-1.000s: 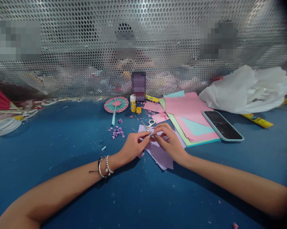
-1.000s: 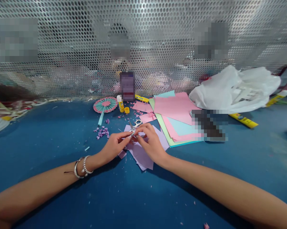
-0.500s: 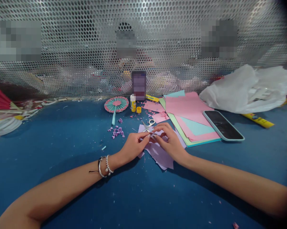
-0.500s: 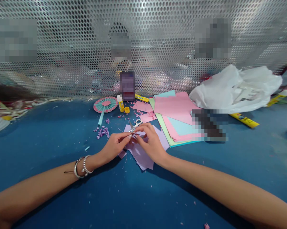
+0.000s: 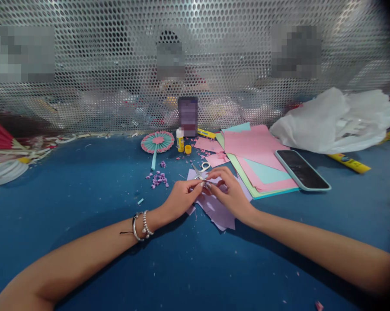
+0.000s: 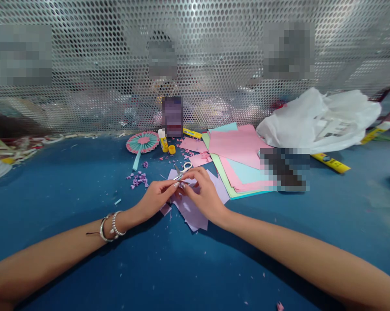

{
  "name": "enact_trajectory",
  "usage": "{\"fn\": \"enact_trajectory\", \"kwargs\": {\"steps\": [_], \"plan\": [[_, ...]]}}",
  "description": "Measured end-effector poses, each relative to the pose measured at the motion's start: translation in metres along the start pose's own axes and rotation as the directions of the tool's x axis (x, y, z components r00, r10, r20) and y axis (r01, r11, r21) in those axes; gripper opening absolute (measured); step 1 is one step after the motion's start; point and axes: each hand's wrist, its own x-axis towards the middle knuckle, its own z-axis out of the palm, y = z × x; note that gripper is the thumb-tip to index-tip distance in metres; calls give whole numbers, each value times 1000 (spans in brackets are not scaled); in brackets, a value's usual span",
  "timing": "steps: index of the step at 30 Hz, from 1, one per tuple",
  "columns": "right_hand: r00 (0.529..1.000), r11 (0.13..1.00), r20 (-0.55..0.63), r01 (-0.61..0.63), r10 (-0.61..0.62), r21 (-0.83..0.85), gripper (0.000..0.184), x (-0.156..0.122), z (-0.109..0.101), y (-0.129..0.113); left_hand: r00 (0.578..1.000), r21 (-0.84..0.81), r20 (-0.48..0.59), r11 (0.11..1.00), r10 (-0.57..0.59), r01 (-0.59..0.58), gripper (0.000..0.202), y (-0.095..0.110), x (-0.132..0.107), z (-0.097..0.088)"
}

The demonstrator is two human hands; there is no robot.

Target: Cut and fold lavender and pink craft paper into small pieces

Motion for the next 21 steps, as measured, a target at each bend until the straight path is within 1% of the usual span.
{"fn": "enact_trajectory", "kwargs": {"steps": [7,17,21], "plan": [[1000,1000,8,-3,3,13,18,-1,0,0,1000,-29,8,1000,9,-9,33,0,0,-1],[1000,1000,10,-6,6,14,16,0,0,1,999,99,-27,995,22,-19,36,-1,0,0],[1000,1000,8,-10,10,8,15,-1,0,1,999,95,-34,995,26,-22,34,-1,0,0]]}}
